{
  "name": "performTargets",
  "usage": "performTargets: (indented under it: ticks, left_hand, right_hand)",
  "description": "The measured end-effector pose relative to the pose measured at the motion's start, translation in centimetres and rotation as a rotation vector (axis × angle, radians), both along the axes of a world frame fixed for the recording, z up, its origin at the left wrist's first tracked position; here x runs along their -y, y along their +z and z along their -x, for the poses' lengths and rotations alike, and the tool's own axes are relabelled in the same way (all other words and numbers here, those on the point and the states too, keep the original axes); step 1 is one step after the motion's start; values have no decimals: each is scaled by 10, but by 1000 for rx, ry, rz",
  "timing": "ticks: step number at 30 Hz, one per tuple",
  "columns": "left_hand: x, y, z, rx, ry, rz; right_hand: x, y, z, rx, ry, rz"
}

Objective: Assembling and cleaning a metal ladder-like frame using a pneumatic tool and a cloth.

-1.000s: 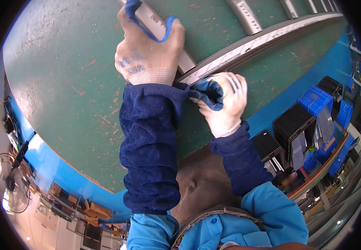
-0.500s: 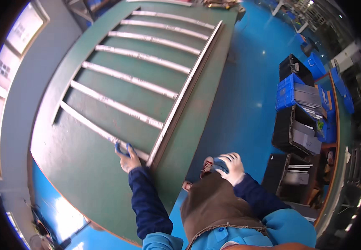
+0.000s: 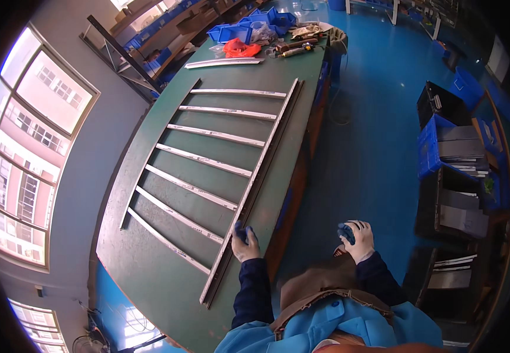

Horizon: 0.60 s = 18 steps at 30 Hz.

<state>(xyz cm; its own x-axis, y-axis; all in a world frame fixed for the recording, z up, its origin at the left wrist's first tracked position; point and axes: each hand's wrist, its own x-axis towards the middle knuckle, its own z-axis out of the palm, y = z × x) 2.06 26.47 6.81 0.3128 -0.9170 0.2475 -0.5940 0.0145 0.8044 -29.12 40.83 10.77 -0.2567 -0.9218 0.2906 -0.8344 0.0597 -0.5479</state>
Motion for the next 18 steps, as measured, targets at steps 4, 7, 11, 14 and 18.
performTargets:
  ticks: [4, 7, 11, 14, 18]
  left_hand:
    - [27, 27, 102, -1, -256, -102]
    - [61, 28, 149, 175, -378, -114]
    - [124, 25, 194, 173, -431, -187]
    - [186, 23, 219, 127, -454, -218]
    - [274, -10, 244, -82, -479, -272]
  right_hand:
    - [56, 16, 59, -86, 104, 56]
    - [84, 7, 92, -61, 109, 23]
    - [124, -19, 131, -16, 75, -62]
    - [173, -28, 159, -27, 131, -150]
    - [257, -17, 194, -97, 198, -161]
